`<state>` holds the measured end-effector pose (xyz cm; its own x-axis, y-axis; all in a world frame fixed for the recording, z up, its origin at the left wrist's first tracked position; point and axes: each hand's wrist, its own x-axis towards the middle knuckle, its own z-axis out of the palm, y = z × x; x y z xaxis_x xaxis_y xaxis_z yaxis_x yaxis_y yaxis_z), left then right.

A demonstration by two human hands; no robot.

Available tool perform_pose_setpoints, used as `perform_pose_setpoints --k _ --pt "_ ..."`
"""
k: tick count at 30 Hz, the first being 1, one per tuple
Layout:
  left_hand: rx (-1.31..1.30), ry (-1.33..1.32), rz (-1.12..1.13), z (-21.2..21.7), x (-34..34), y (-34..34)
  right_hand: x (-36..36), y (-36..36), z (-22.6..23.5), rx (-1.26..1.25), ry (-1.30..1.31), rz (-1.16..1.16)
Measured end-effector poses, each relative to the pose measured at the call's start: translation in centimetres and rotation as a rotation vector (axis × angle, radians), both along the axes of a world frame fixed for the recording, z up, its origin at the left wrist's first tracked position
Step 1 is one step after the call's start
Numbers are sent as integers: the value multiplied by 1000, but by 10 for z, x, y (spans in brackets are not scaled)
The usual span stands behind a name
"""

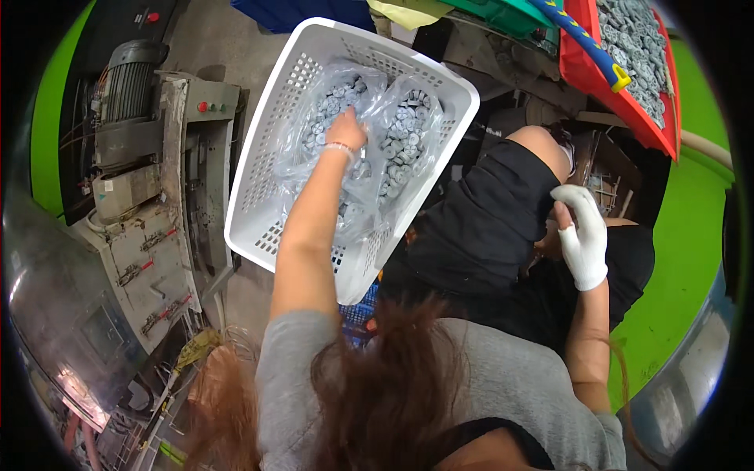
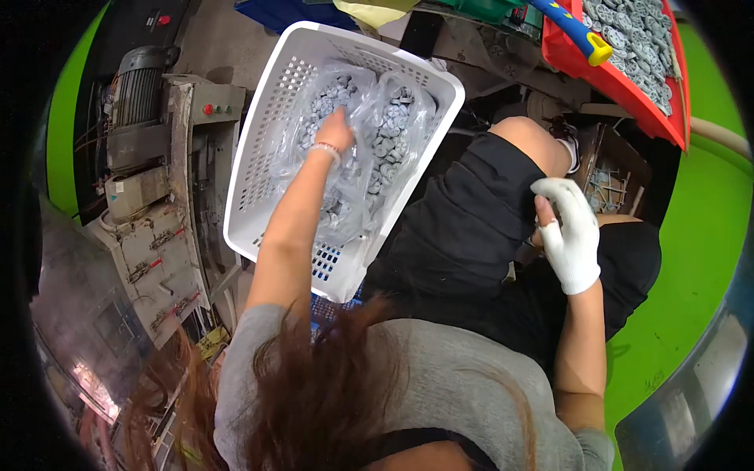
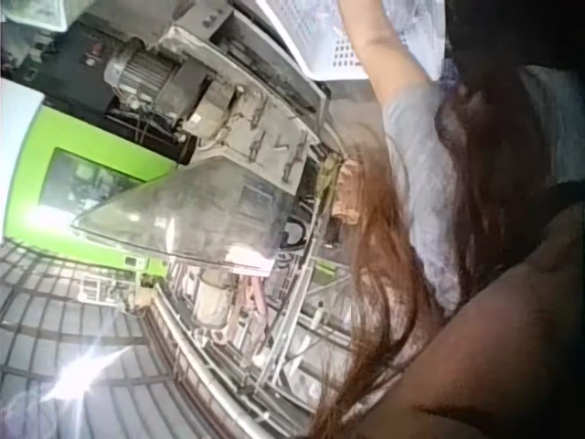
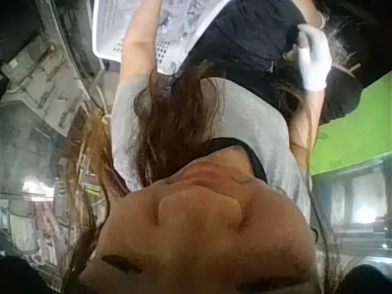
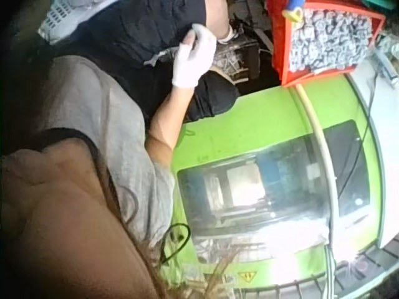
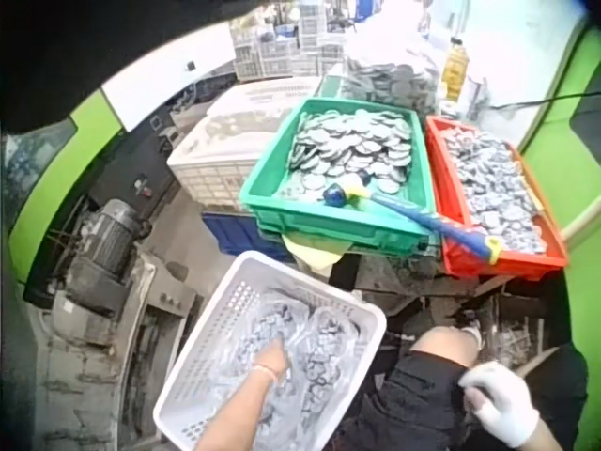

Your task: The person sorts industrial components from a white bin, a green crate, and a red crate, then packages them into plastic bags by hand.

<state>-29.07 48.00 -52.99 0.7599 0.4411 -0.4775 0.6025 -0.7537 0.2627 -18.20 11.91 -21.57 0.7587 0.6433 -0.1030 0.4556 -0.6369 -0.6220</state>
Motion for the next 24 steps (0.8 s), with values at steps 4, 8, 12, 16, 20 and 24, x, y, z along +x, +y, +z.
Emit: perform_pose_setpoints --k 4,8,12,16,20,24 --pt "-120 -9 -66 -17 17 11 -8 -10 -1 -16 90 -22" --pt "-156 -350 67 -8 -19 6 -9 -16 -11 -3 83 45" --pt "-32 -603 409 51 -89 -17 -10 -23 -5 -26 91 1" --pt "236 -243 416 33 -200 -56 -26 -20 -5 -25 126 8" --pt "204 -165 254 27 -217 -64 -46 -19 -2 -16 124 43" --pt "484 -180 207 39 -176 -51 -65 -26 3 -40 122 30"
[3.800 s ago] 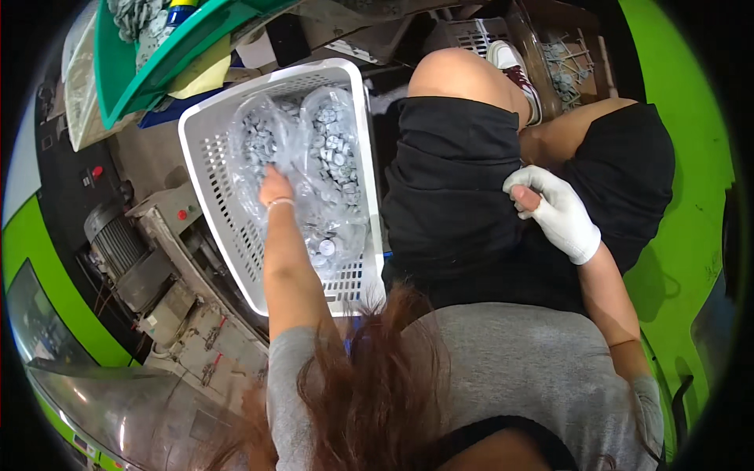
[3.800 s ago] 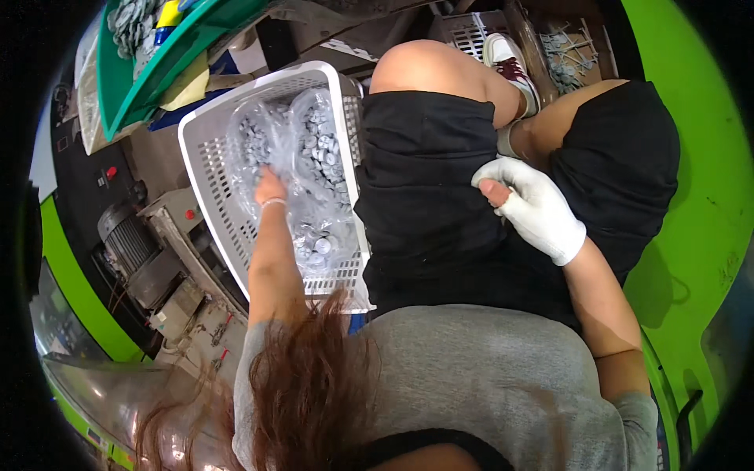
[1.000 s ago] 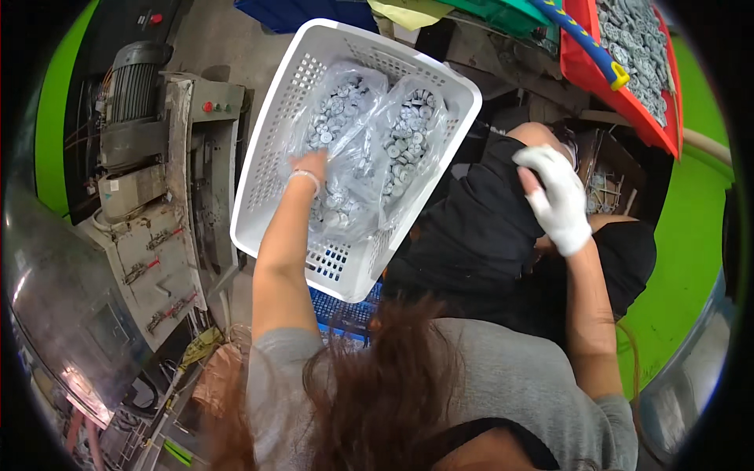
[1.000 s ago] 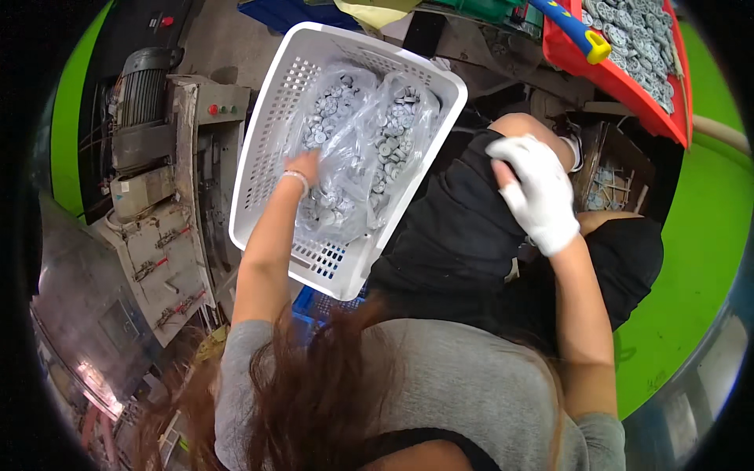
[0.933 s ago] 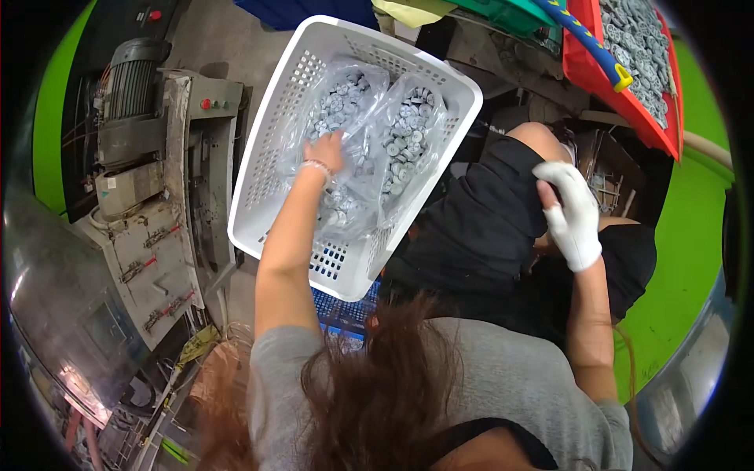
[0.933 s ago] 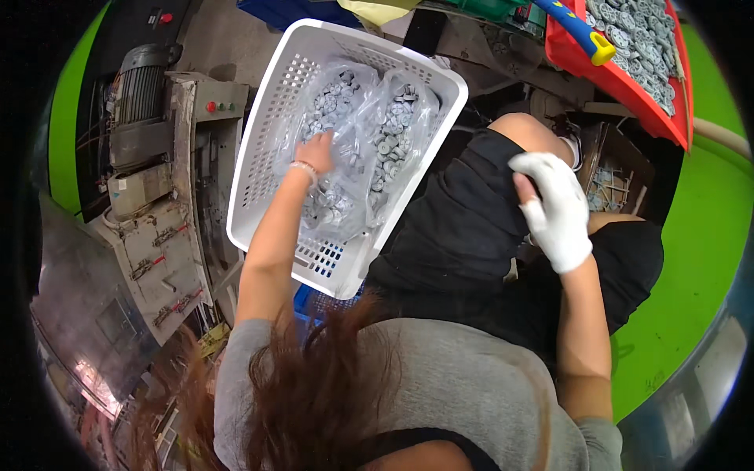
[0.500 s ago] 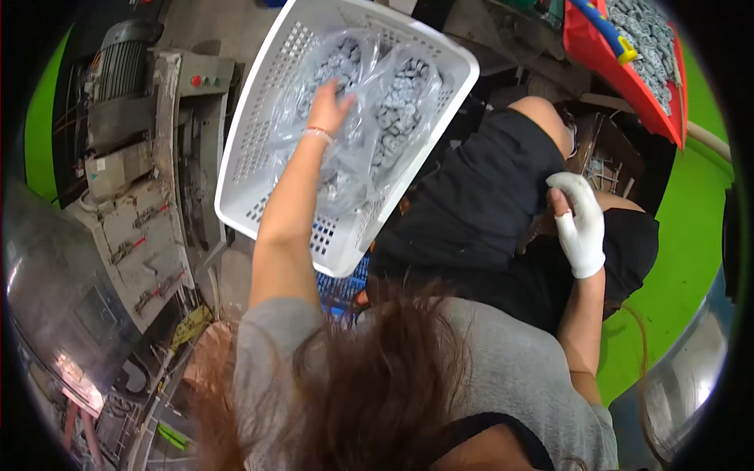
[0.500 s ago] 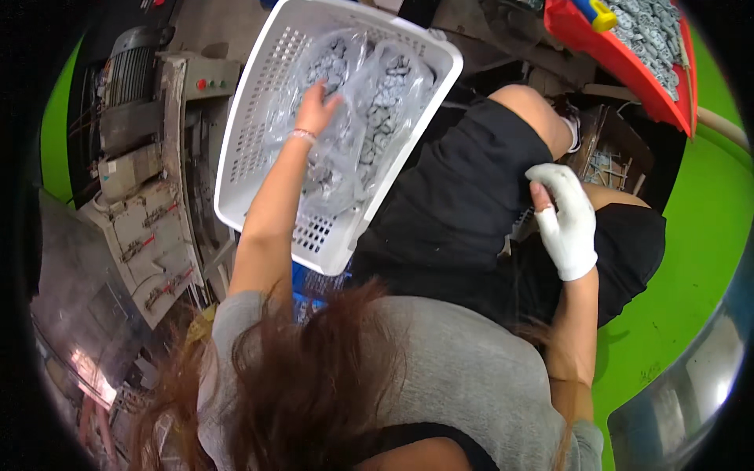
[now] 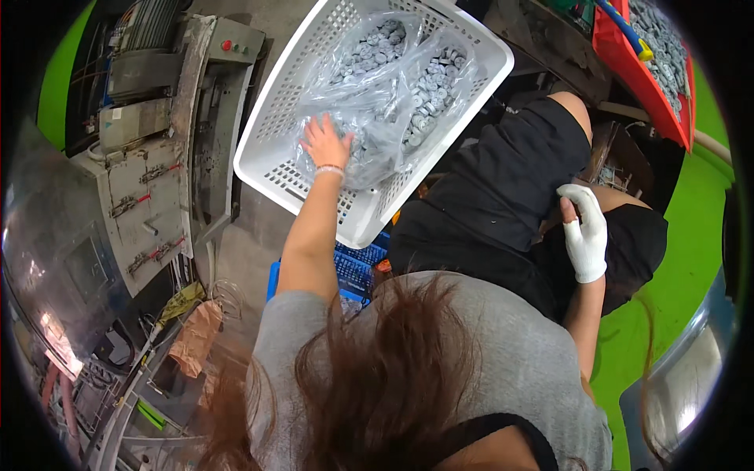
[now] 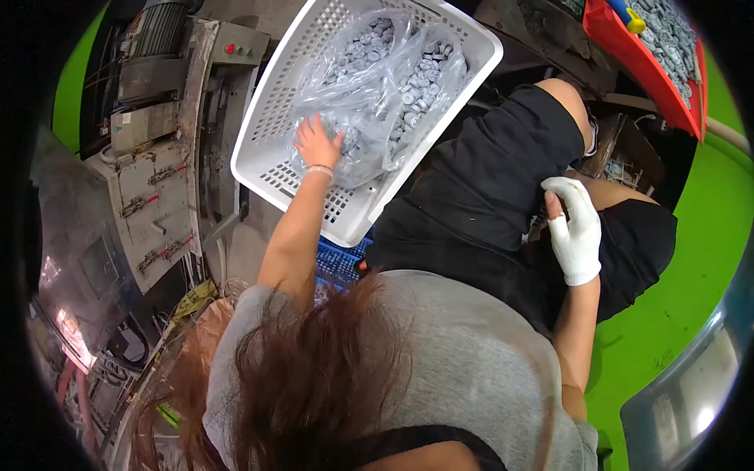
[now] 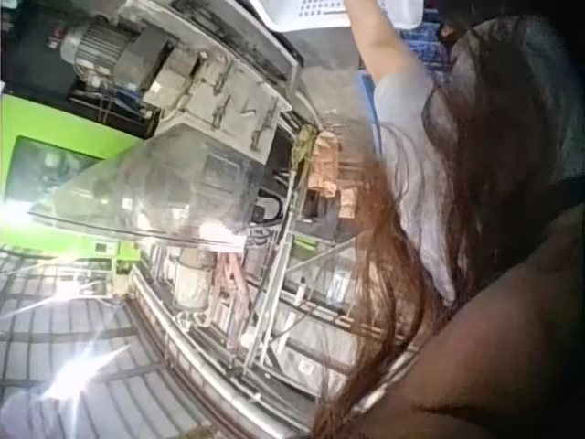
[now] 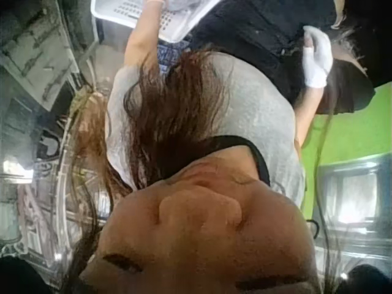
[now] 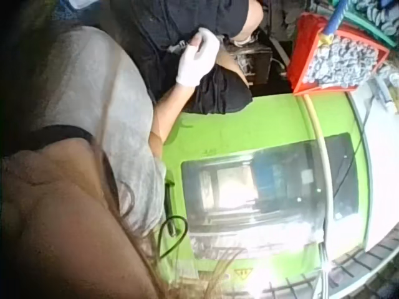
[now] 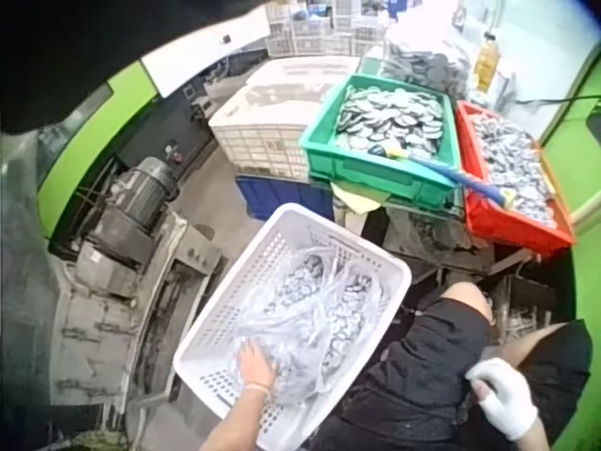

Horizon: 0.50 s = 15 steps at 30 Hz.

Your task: The person sorts industrial components from a white bin, a green crate, and a red crate, then packages them into plastic bags by hand.

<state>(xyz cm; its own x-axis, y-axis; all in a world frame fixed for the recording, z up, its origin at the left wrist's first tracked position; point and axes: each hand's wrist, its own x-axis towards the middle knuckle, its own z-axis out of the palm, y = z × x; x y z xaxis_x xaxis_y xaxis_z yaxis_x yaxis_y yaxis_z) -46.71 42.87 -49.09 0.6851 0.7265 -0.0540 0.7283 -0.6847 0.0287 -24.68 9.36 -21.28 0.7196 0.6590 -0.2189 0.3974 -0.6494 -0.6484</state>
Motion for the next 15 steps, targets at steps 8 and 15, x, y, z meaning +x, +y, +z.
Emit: perform_pose_setpoints --k 8,15 --pt "-652 147 204 -40 -18 79 -20 4 8 11 -62 60" --pt "-509 -109 149 -35 -69 82 -23 4 9 -12 30 27"
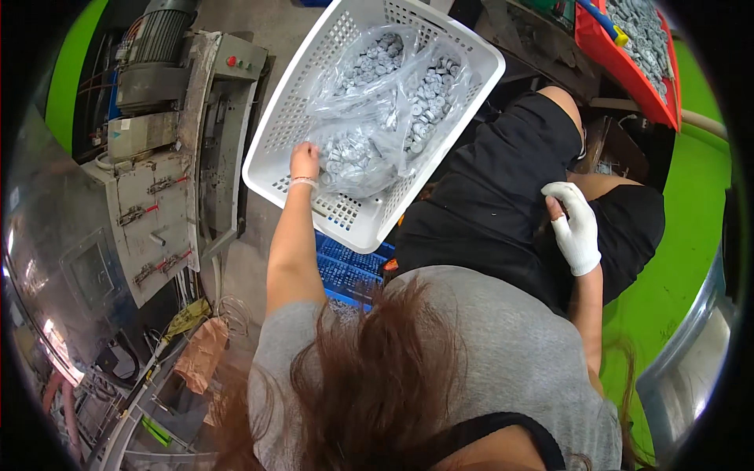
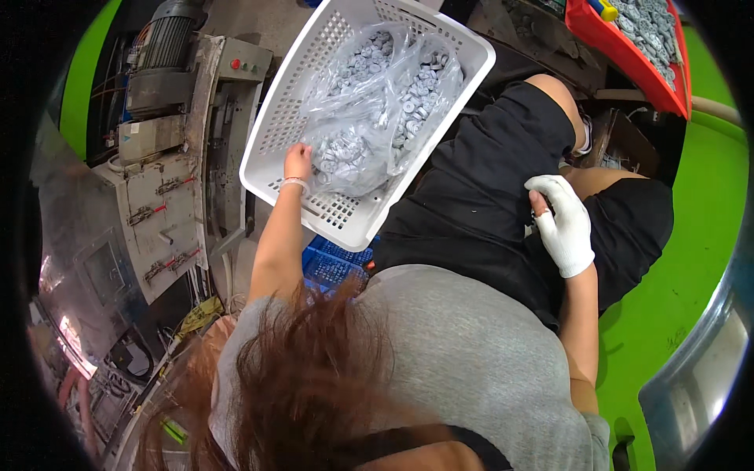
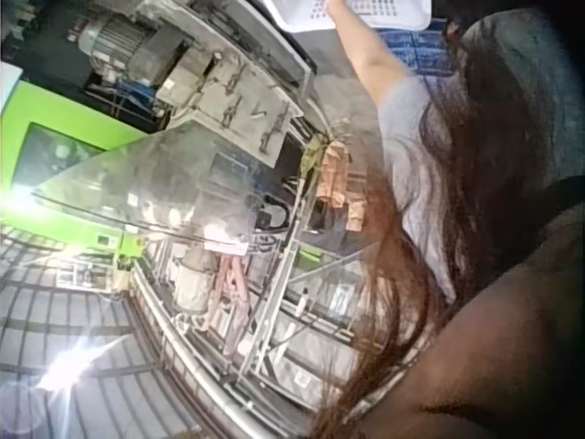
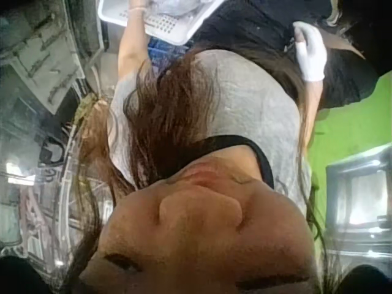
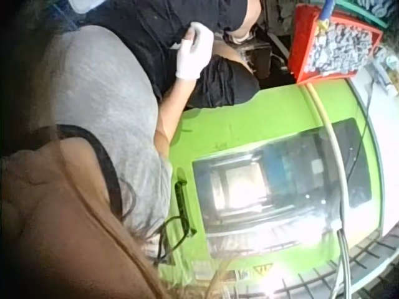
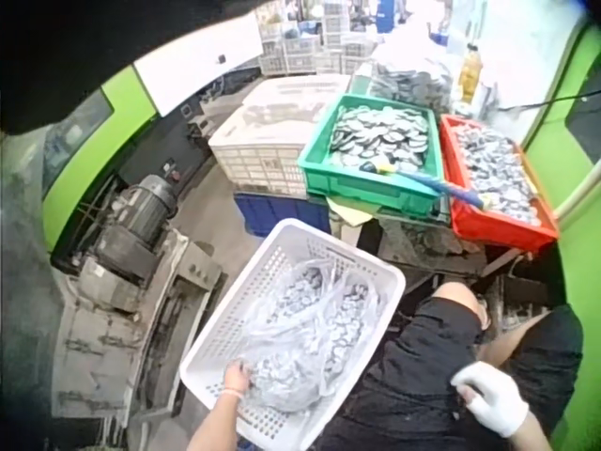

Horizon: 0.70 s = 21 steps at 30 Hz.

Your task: The person sorts industrial components from a white bin, a green crate, and a red crate, then packages them into plastic bags by hand.

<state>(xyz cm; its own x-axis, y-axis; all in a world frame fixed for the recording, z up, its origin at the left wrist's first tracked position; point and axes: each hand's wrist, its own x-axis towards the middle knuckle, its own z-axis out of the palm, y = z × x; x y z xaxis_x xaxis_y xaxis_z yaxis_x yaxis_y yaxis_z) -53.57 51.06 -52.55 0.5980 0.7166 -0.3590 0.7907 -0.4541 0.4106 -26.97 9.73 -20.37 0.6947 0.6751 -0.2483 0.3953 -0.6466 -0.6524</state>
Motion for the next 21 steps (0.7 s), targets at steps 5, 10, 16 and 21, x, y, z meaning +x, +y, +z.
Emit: perform_pose_setpoints --k 5,10,16,21 --pt "317 -127 372 -38 67 -7 0 3 1 -4 -7 67" --pt "2 417 51 -45 63 22 -6 -4 -2 47 32 4" --pt "-201 75 123 42 28 3 -4 -17 -5 -9 63 -37" --pt "-434 -475 448 126 -14 -29 3 2 -14 33 -14 88"
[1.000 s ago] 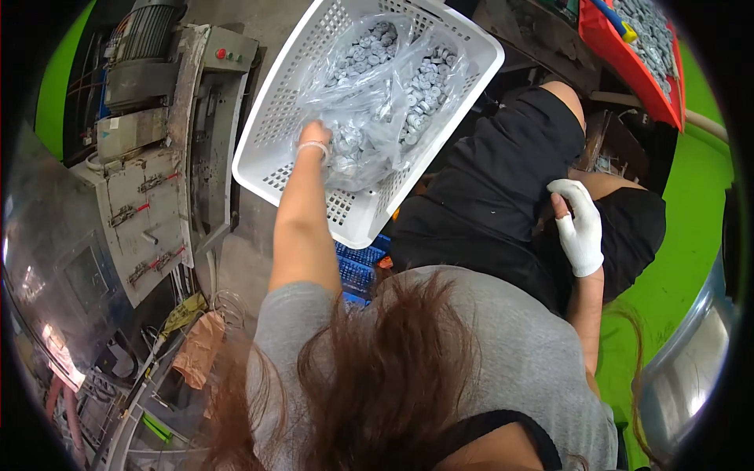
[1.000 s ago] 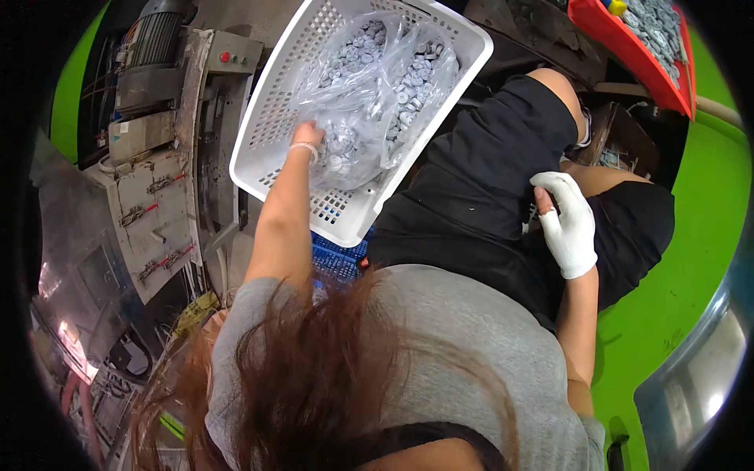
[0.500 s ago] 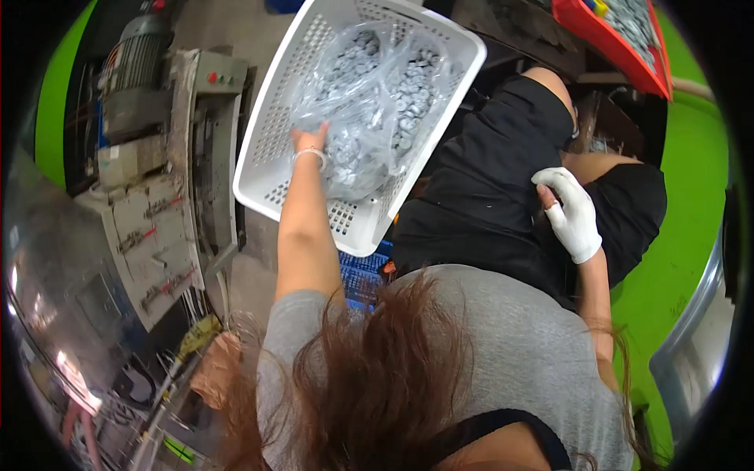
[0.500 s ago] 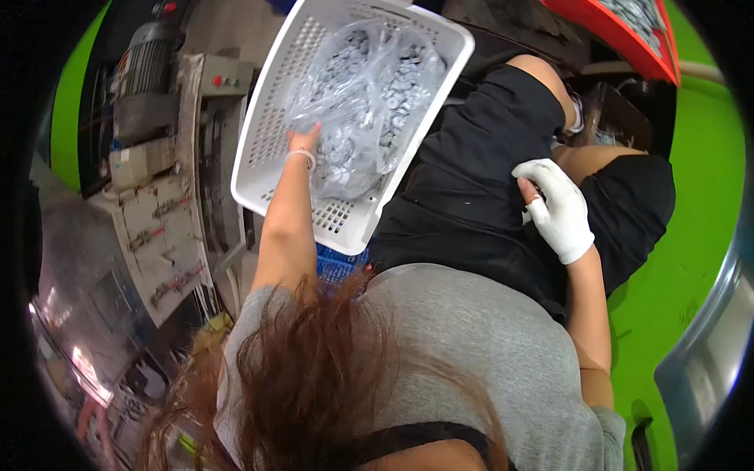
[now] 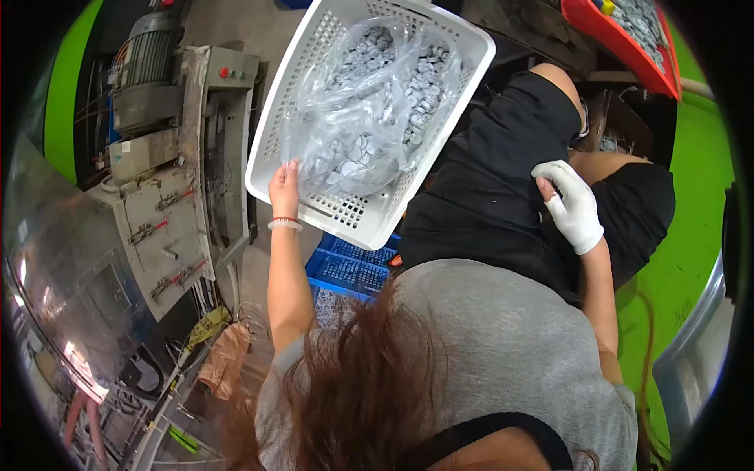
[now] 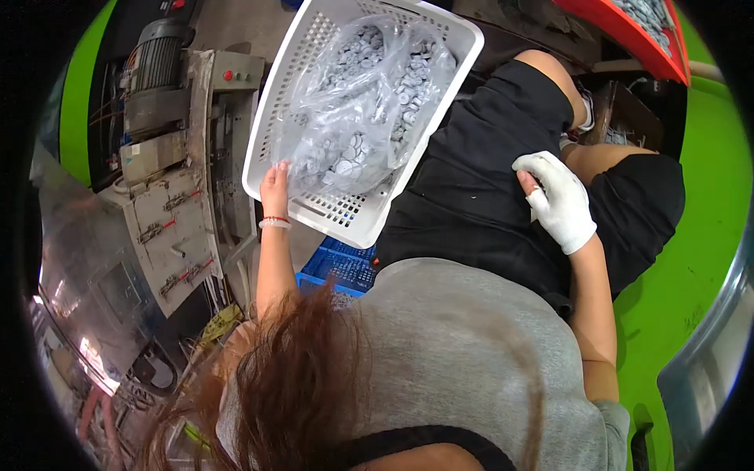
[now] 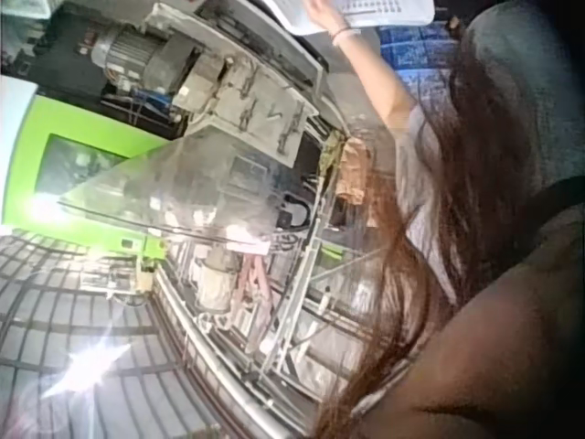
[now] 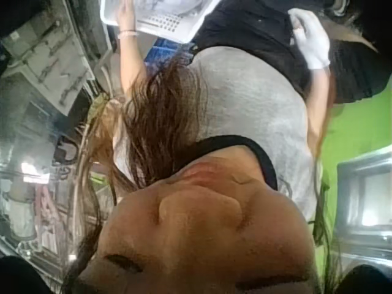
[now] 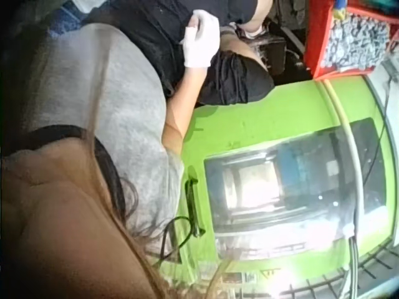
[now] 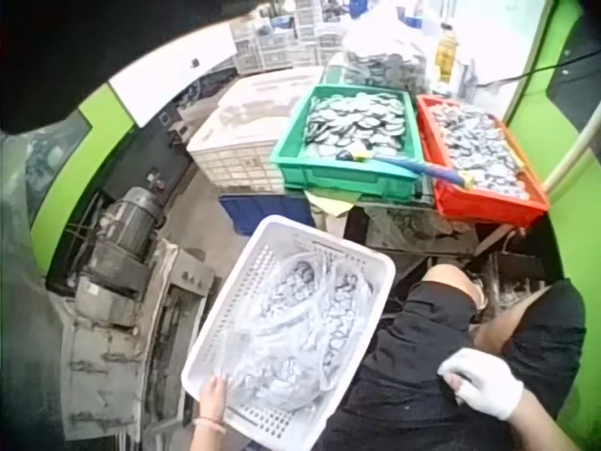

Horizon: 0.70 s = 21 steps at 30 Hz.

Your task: The person sorts industrial components from a white bin, a green crate, and a red crate, then packages them into plastic bags by hand.

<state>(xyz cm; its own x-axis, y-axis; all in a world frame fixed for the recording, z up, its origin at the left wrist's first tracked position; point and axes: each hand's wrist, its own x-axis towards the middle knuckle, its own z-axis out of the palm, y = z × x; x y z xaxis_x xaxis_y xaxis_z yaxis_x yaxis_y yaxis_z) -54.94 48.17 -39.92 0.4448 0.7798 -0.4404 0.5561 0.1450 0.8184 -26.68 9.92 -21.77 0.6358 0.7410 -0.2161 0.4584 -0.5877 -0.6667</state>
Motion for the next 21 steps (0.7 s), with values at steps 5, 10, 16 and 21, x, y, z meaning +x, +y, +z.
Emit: perform_pose_setpoints --k 5,10,16,21 --pt "-93 73 -170 -35 -38 -9 3 10 11 55 -1 7" --pt "248 233 -129 -74 36 -4 -6 -3 5 59 10 -7" --pt "226 955 -96 -165 104 44 -11 -8 21 64 47 -72" --pt "-77 610 -159 -146 42 87 -9 -15 13 51 56 -29"
